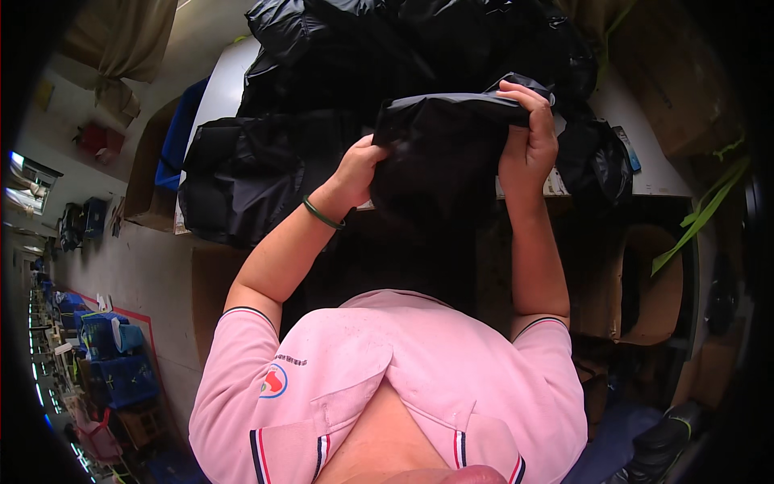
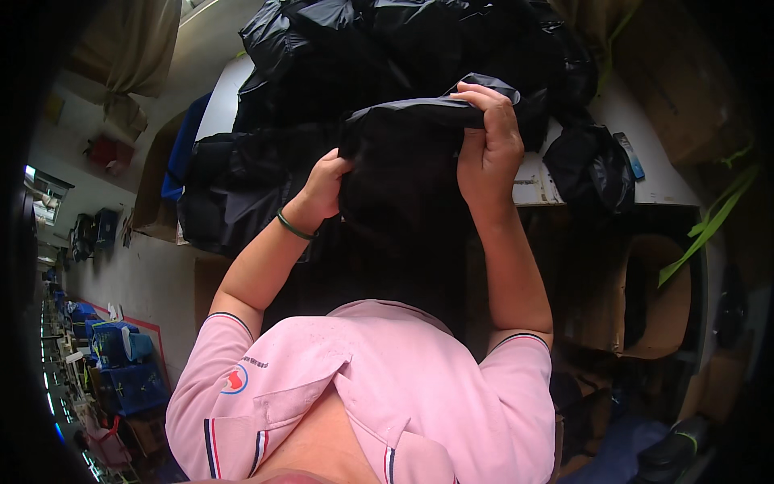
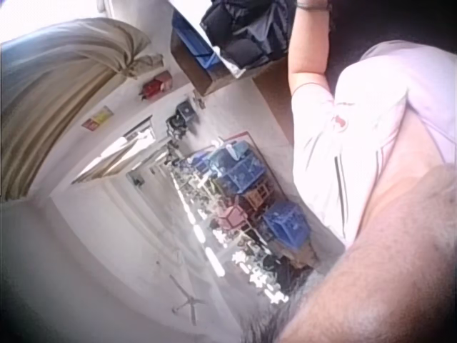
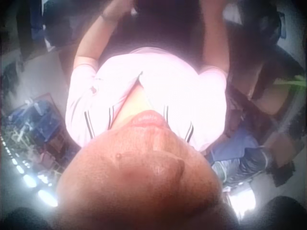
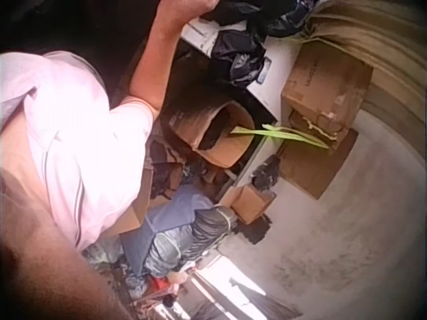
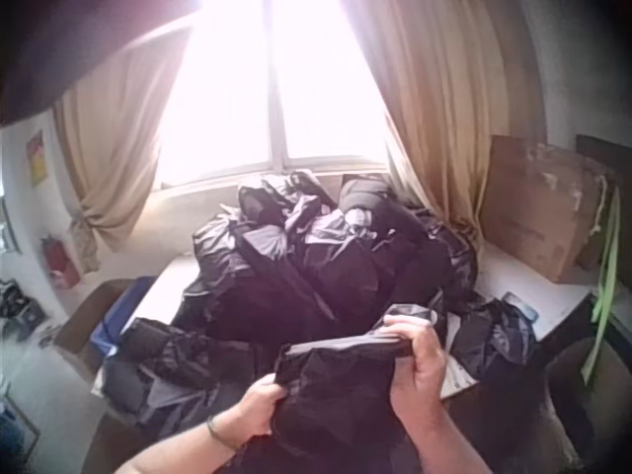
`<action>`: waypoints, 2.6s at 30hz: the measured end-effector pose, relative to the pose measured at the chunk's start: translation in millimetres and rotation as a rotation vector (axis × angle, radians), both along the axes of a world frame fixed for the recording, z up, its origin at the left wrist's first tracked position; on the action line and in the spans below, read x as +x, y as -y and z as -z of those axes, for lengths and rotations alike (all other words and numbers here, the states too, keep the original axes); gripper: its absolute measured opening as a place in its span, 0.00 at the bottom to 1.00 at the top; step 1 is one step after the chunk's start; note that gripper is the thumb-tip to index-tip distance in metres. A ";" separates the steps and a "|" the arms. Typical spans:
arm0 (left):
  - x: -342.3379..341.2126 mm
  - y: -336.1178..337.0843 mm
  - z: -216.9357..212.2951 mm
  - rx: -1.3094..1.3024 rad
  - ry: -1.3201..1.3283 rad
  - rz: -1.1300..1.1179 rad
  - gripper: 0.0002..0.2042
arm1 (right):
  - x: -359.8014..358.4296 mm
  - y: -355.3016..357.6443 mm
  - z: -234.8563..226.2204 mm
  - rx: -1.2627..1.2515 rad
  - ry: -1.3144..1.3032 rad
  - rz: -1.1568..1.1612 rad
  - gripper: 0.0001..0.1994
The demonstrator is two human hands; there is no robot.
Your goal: Inspect and fold black fabric garments before placing them into a cardboard box.
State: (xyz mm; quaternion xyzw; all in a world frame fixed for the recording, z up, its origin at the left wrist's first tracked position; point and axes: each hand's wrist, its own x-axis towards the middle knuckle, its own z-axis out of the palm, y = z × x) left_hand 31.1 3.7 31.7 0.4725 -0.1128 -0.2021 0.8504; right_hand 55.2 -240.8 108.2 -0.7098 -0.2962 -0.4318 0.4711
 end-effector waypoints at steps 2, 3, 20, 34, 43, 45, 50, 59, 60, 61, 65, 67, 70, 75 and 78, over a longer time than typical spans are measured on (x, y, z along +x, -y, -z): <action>-9.9 1.5 9.0 0.142 -0.150 0.067 0.22 | 6.1 2.8 -2.6 -0.013 0.016 0.021 0.12; -12.7 -5.5 17.7 0.170 -0.005 0.321 0.25 | 17.1 8.0 -3.5 0.014 0.074 0.032 0.14; -20.3 30.6 -47.6 -0.037 0.137 -0.051 0.23 | -43.1 -35.4 -40.4 -0.448 -0.073 -0.027 0.20; -2.1 -25.0 -49.2 -0.205 0.172 -0.248 0.10 | -15.0 -4.2 -9.2 -0.447 -0.214 0.008 0.11; -6.0 -25.4 -88.5 0.413 0.606 -0.140 0.16 | -19.4 11.0 -40.6 -0.574 -0.255 -0.080 0.07; 2.7 -43.7 -81.4 0.714 0.698 -0.090 0.12 | -21.7 9.0 -43.4 -0.610 -0.318 -0.108 0.07; 18.8 -61.5 -63.7 0.812 0.531 -0.483 0.09 | -13.4 8.8 -55.4 -0.722 -0.495 -0.278 0.07; -41.2 -59.3 21.2 0.228 0.081 -0.114 0.37 | 13.7 10.9 -120.3 0.007 -0.591 -0.416 0.10; -48.8 -52.2 36.5 0.201 0.020 -0.079 0.41 | 9.1 5.6 -132.6 0.181 -0.700 -0.486 0.08; -55.8 -42.8 49.4 0.169 -0.043 -0.048 0.44 | 6.5 -0.5 -140.2 0.253 -0.715 -0.536 0.08; -64.1 6.3 73.9 -0.030 -0.204 -0.001 0.38 | 0.8 -16.8 -151.3 0.376 -0.667 -0.758 0.10; -48.0 18.0 84.7 -0.384 -0.243 0.060 0.23 | -4.3 -23.1 -153.0 0.400 -0.643 -0.831 0.10; -30.0 38.6 60.2 -0.456 -0.229 0.064 0.14 | -2.2 -19.6 -131.9 0.334 -0.585 -0.584 0.12; -30.9 60.2 -35.9 -0.518 -0.332 -0.198 0.11 | 33.1 -41.9 12.0 -0.110 -0.581 -0.175 0.14; -10.8 37.2 -27.0 -0.842 -0.082 0.158 0.12 | 39.1 -30.4 107.7 -0.334 -0.839 -0.131 0.16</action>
